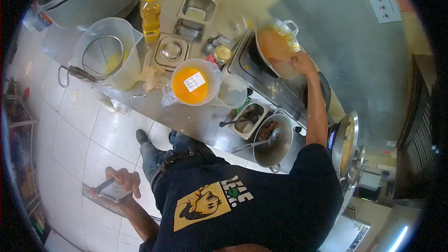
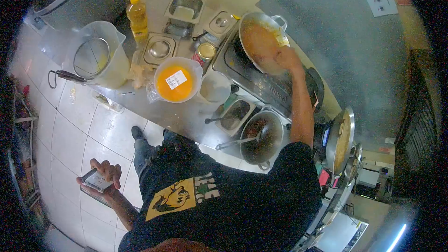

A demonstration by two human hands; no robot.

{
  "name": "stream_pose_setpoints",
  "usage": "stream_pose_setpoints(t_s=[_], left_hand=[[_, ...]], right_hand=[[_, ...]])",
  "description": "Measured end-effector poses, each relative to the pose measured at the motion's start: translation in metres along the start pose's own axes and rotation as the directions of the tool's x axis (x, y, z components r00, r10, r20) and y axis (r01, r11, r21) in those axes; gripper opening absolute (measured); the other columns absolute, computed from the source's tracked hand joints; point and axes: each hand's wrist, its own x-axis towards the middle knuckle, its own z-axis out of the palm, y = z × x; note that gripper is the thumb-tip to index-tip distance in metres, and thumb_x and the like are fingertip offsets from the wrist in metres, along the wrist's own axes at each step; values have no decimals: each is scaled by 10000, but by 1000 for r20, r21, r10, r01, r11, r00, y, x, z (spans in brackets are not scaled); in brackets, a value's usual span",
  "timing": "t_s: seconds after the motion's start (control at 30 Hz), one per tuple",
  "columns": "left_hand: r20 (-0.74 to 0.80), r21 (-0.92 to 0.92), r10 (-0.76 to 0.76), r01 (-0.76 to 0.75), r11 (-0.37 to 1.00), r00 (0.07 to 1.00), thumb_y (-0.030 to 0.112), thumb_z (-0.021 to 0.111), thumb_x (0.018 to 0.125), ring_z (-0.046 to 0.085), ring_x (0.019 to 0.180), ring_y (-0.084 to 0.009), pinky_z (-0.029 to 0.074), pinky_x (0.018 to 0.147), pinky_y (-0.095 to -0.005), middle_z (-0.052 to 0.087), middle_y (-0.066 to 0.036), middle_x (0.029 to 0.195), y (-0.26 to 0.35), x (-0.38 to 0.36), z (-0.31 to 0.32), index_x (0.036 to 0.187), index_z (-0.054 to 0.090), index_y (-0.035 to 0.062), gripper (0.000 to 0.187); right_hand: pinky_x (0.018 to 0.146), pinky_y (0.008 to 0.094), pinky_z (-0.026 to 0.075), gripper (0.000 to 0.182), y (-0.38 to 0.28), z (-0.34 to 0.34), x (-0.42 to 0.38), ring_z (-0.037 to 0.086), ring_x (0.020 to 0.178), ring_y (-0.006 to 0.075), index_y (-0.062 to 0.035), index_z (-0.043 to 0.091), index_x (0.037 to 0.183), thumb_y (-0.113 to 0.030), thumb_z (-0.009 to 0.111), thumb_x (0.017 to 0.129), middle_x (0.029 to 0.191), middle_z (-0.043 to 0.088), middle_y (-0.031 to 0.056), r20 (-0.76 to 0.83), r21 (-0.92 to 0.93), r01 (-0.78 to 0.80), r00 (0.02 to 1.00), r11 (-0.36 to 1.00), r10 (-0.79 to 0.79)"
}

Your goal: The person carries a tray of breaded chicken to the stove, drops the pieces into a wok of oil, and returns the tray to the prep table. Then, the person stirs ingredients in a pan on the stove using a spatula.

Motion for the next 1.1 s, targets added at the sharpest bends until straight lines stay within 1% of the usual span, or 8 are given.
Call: stream_pose_setpoints(t_s=[0.07, 0.17, 0.23, 0.33, 0.67, 0.77, 0.97, 1.1], left_hand=[[55, -19, 1, 0, 1000, 998, 670, 442, 784, 411, 421, -204, 328, 349, -326, 503, -131, 690, 1, 1, 2, 888, 497, -33, 713], [-1, 73, 7, -7, 997, 1000, 631, 416, 828, 341, 282, -181, 292, 353, -294, 416, -90, 553, 0, 2, 5, 906, 487, -6, 646], [-25, 101, -7, 10, 995, 1000, 632, 413, 831, 348, 287, -186, 285, 365, -301, 417, -92, 558, 1, 4, 8, 916, 487, -4, 646], [7, 110, -29, 28, 993, 1000, 637, 406, 836, 346, 287, -192, 267, 381, -313, 411, -89, 555, 0, 5, 14, 909, 487, 4, 642], [-50, 108, -21, 26, 994, 999, 652, 395, 839, 346, 295, -184, 278, 379, -312, 388, -71, 548, 0, 3, 12, 896, 490, 11, 650], [-12, 135, -23, 25, 990, 1000, 656, 392, 834, 347, 300, -183, 282, 379, -306, 381, -68, 549, 3, 10, 11, 896, 495, 7, 661], [70, 86, -74, 68, 994, 995, 681, 401, 803, 381, 354, -216, 293, 363, -312, 457, -119, 622, 5, 20, 9, 940, 519, -19, 723], [72, 139, -61, 50, 989, 996, 681, 392, 814, 355, 328, -194, 292, 383, -307, 440, -100, 603, 4, 23, 10, 984, 522, 14, 700]], right_hand=[[655, 429, 473, 202, -3, -8, 10, 615, 736, 391, -18, 651, 757, -174, 526, 725, 781, 625, 226, 47, 10, -54, 997, 998, 54], [623, 440, 466, 187, 10, 10, 40, 608, 686, 402, -5, 642, 734, -137, 511, 716, 728, 617, 233, -164, -140, -54, 986, 989, 30], [615, 448, 459, 183, 6, 31, 60, 603, 670, 403, 6, 637, 733, -141, 532, 705, 680, 597, 245, -153, -64, 148, 976, 987, -156], [616, 443, 459, 181, -27, 34, 45, 598, 683, 402, 14, 630, 738, -139, 542, 696, 687, 584, 259, -113, 202, 132, 987, 970, -111], [622, 399, 476, 130, 10, 60, 22, 615, 641, 324, -22, 646, 697, -133, 582, 677, 690, 632, 165, -171, 170, 17, 985, 985, 12], [626, 400, 479, 137, 15, 14, 8, 621, 661, 322, -22, 644, 695, -146, 586, 693, 697, 633, 163, 33, 140, 49, 998, 989, -54], [625, 417, 474, 162, 69, 19, 25, 603, 676, 360, -15, 631, 684, -164, 572, 704, 730, 631, 188, -314, -236, -90, 949, 967, 12], [624, 437, 474, 160, 46, 25, 10, 595, 671, 382, -15, 633, 689, -150, 546, 692, 701, 622, 190, -88, -129, -15, 996, 992, 3]])
